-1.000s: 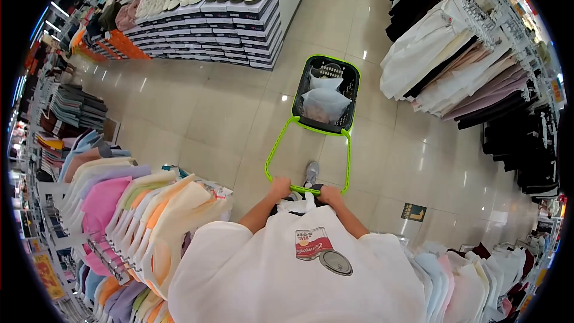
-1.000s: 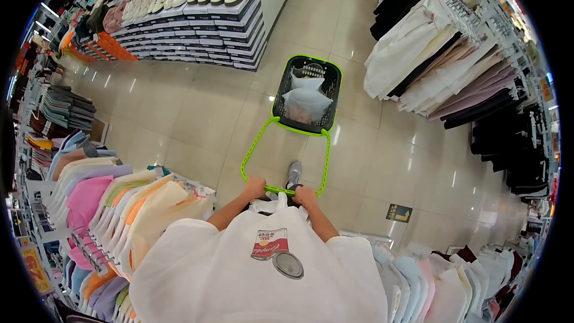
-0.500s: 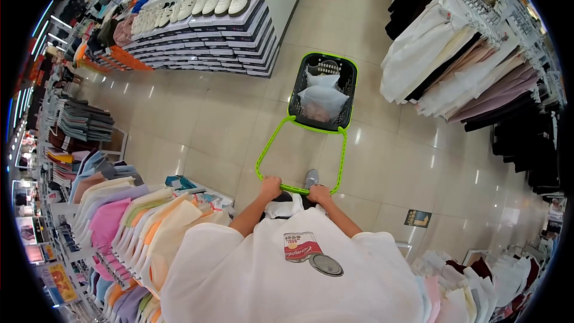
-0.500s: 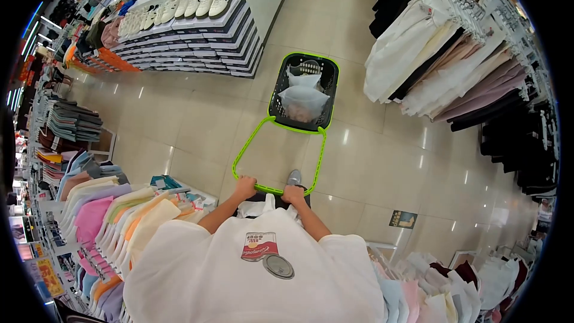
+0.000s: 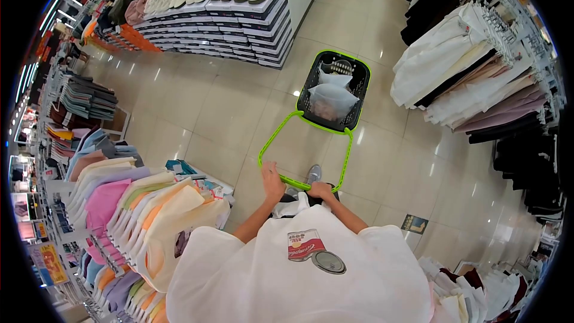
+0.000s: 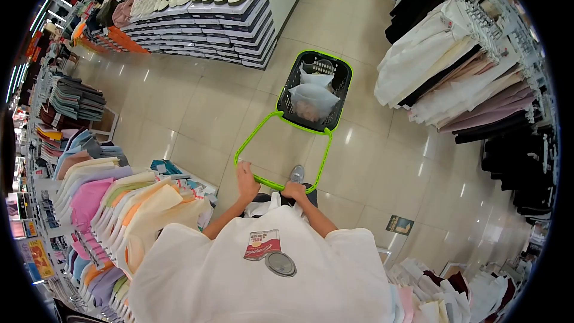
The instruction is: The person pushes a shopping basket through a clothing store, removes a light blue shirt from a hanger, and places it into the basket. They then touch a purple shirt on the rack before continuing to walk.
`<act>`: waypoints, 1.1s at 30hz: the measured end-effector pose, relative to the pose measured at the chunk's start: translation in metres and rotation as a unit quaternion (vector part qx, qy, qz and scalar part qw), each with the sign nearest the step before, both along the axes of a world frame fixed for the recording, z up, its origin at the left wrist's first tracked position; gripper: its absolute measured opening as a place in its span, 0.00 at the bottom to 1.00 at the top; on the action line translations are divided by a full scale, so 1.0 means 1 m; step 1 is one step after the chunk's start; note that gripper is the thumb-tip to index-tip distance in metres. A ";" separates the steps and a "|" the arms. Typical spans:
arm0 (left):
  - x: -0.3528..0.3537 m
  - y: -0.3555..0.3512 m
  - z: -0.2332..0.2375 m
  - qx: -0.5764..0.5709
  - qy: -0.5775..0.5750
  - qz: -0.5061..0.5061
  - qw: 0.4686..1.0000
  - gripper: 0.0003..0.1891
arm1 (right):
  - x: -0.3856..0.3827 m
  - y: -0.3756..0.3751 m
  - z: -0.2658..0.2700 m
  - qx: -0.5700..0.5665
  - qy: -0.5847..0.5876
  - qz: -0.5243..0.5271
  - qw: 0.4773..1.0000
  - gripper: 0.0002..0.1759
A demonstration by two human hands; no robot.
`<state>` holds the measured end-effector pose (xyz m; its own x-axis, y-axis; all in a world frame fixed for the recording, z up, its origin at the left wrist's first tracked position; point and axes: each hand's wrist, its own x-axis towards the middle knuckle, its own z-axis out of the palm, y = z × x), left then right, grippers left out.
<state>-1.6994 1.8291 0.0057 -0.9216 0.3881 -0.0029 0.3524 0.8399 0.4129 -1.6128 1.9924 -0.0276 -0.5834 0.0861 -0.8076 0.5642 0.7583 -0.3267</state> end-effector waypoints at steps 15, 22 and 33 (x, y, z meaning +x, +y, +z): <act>0.058 -0.075 -0.058 0.605 -0.551 0.293 0.495 0.11 | 0.010 -0.079 0.025 -0.055 0.091 0.026 0.994 0.30; 0.067 -0.106 -0.027 0.602 -0.474 0.320 0.557 0.13 | 0.012 -0.123 0.006 -0.091 0.065 0.016 0.994 0.25; 0.098 -0.128 -0.019 0.587 -0.414 0.391 0.576 0.12 | 0.013 -0.179 -0.017 -0.258 -0.014 -0.010 0.966 0.17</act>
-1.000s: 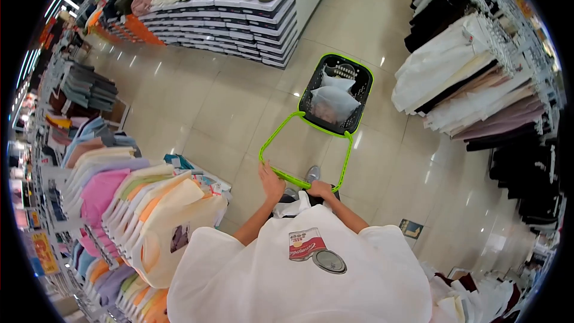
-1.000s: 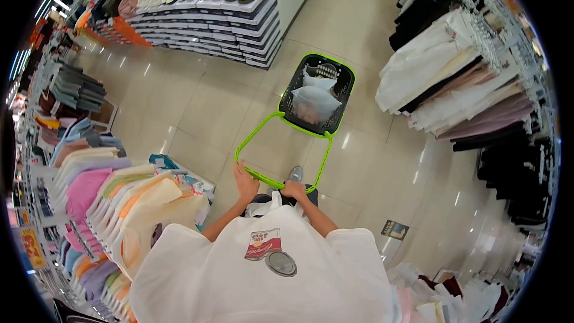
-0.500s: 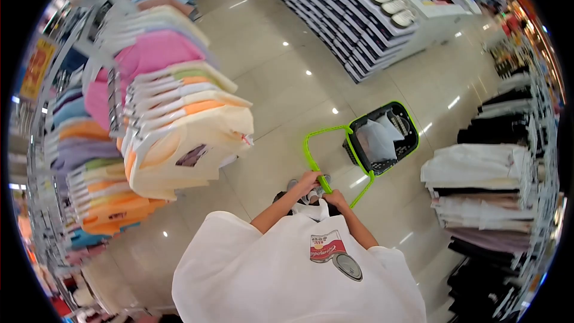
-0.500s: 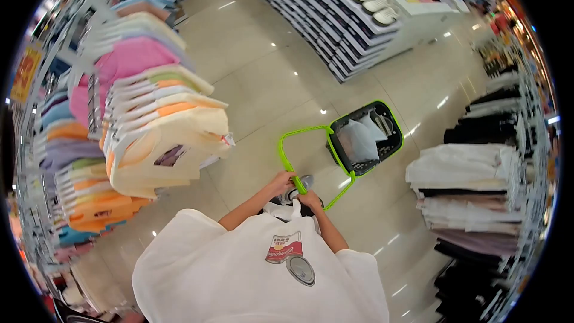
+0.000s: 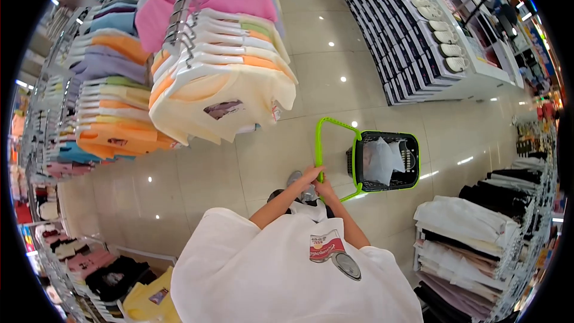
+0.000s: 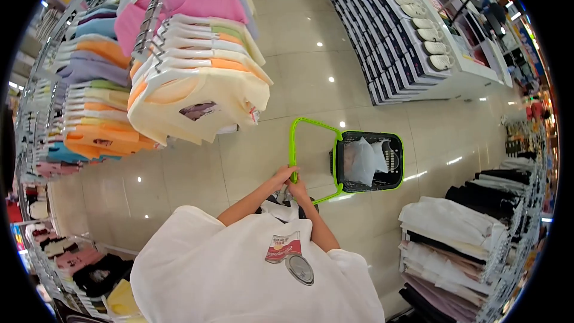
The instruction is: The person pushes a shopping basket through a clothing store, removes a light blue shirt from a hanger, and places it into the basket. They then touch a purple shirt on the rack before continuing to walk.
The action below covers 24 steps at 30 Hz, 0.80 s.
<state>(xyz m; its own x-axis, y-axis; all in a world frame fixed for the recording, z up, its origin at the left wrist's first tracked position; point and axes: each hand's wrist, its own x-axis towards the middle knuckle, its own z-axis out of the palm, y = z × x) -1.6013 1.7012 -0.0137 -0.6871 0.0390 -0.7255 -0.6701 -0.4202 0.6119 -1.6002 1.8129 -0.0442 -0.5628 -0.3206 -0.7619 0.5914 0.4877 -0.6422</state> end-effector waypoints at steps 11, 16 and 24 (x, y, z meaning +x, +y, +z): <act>0.016 0.028 0.013 -0.093 0.044 0.031 0.994 0.14 | 0.004 0.004 0.030 -0.108 0.000 -0.094 0.990 0.15; 0.014 0.037 0.031 -0.157 0.079 0.025 0.984 0.13 | -0.002 0.012 0.039 -0.136 -0.033 -0.129 0.982 0.14; -0.028 0.038 0.035 -0.222 0.111 0.021 0.968 0.10 | -0.038 0.006 0.052 -0.184 -0.001 -0.153 0.971 0.15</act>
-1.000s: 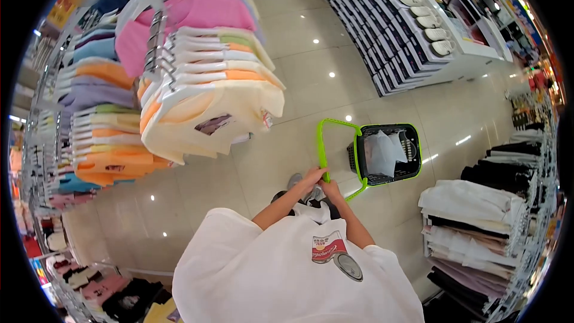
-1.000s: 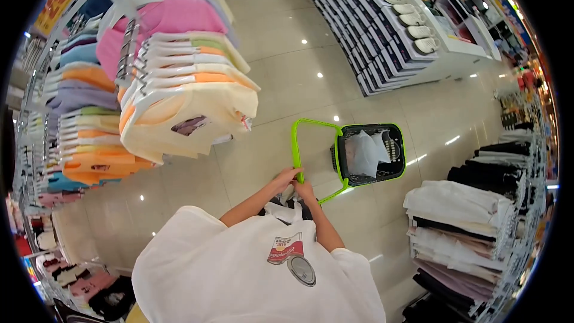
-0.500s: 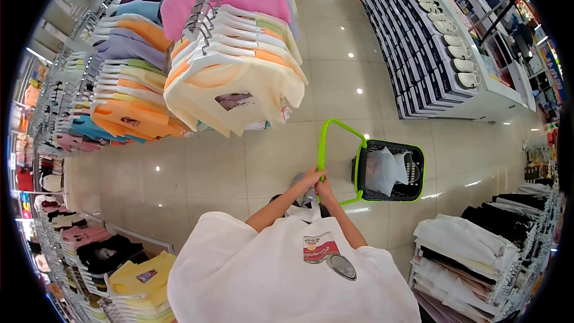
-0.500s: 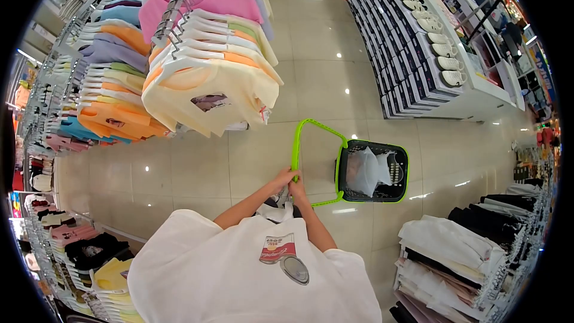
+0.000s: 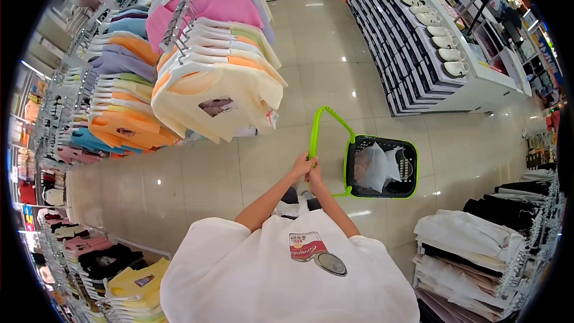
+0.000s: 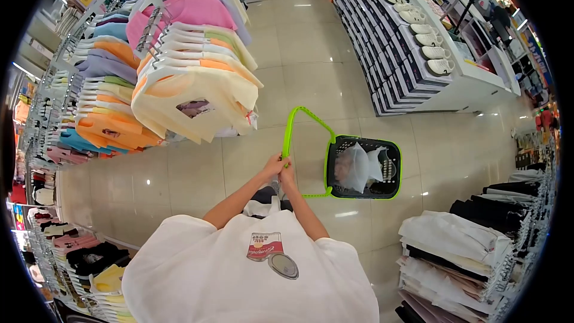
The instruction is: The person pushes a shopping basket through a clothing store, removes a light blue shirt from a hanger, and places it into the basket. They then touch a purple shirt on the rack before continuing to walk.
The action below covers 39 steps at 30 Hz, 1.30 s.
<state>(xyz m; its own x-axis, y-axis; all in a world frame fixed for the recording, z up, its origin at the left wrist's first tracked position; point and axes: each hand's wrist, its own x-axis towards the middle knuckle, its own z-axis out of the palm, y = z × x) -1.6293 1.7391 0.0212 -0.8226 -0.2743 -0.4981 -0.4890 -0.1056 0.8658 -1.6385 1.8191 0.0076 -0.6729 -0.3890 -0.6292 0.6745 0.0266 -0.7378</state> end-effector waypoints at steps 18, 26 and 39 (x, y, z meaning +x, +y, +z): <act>-0.144 -0.067 0.001 0.016 0.006 -0.120 0.993 0.12 | -0.132 -0.056 -0.005 0.012 -0.029 -0.062 0.998 0.07; -0.198 -0.086 0.015 0.020 -0.011 -0.151 0.988 0.13 | -0.177 -0.077 0.013 0.061 -0.014 -0.141 0.988 0.14; -0.295 -0.093 0.006 0.123 -0.025 -0.110 0.986 0.08 | -0.244 -0.083 0.024 0.127 -0.005 -0.129 0.983 0.16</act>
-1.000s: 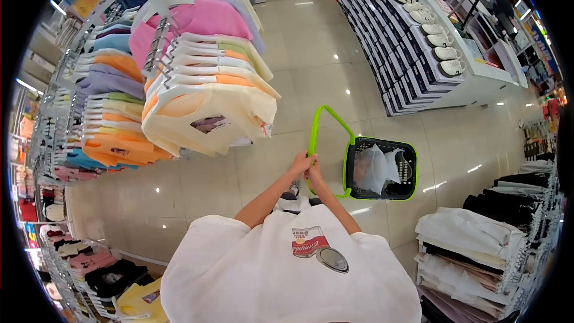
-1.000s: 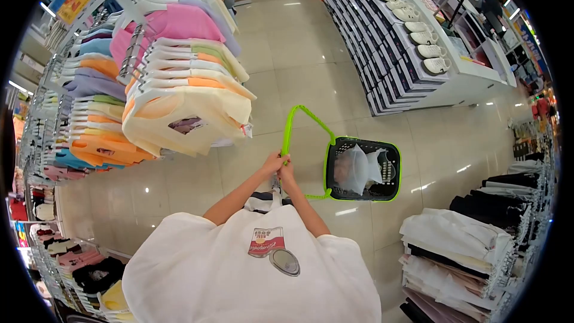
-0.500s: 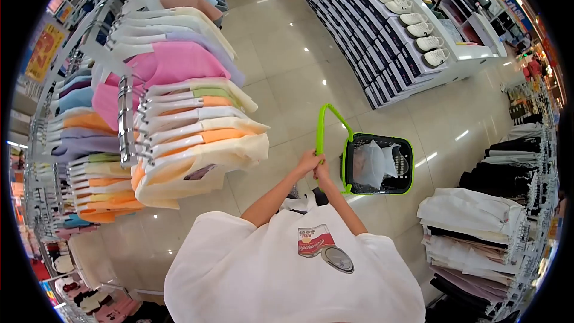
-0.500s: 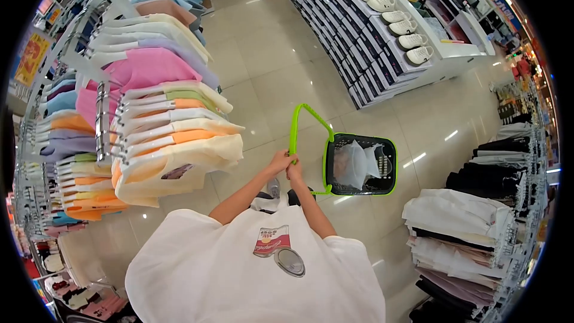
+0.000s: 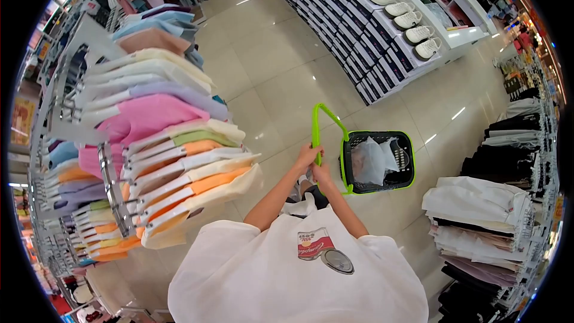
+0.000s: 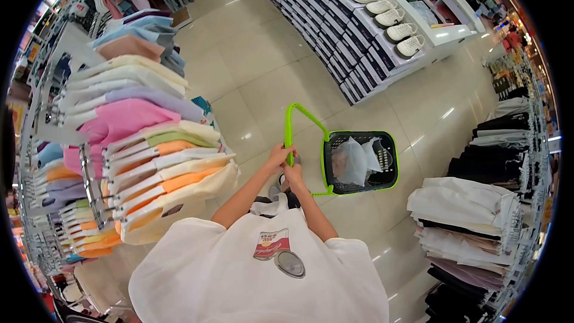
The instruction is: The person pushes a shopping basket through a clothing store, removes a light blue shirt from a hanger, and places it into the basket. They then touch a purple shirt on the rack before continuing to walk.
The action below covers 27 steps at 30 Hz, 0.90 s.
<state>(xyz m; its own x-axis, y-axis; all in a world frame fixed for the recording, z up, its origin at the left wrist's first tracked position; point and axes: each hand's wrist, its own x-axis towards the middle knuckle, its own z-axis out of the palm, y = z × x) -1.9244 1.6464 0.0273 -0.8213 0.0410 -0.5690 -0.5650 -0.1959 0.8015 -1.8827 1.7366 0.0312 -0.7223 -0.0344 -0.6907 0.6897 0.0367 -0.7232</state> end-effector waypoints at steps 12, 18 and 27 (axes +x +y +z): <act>-0.092 0.069 0.043 0.157 -0.170 -0.031 0.972 0.11 | -0.070 0.068 0.028 -0.033 -0.031 0.031 0.998 0.11; -0.118 0.095 0.054 0.137 -0.166 -0.118 0.969 0.12 | -0.085 0.109 0.043 -0.139 -0.050 -0.005 0.989 0.09; -0.160 0.108 0.068 -0.382 0.161 -0.361 0.835 0.29 | -0.071 0.154 0.041 0.085 0.074 -0.010 0.994 0.23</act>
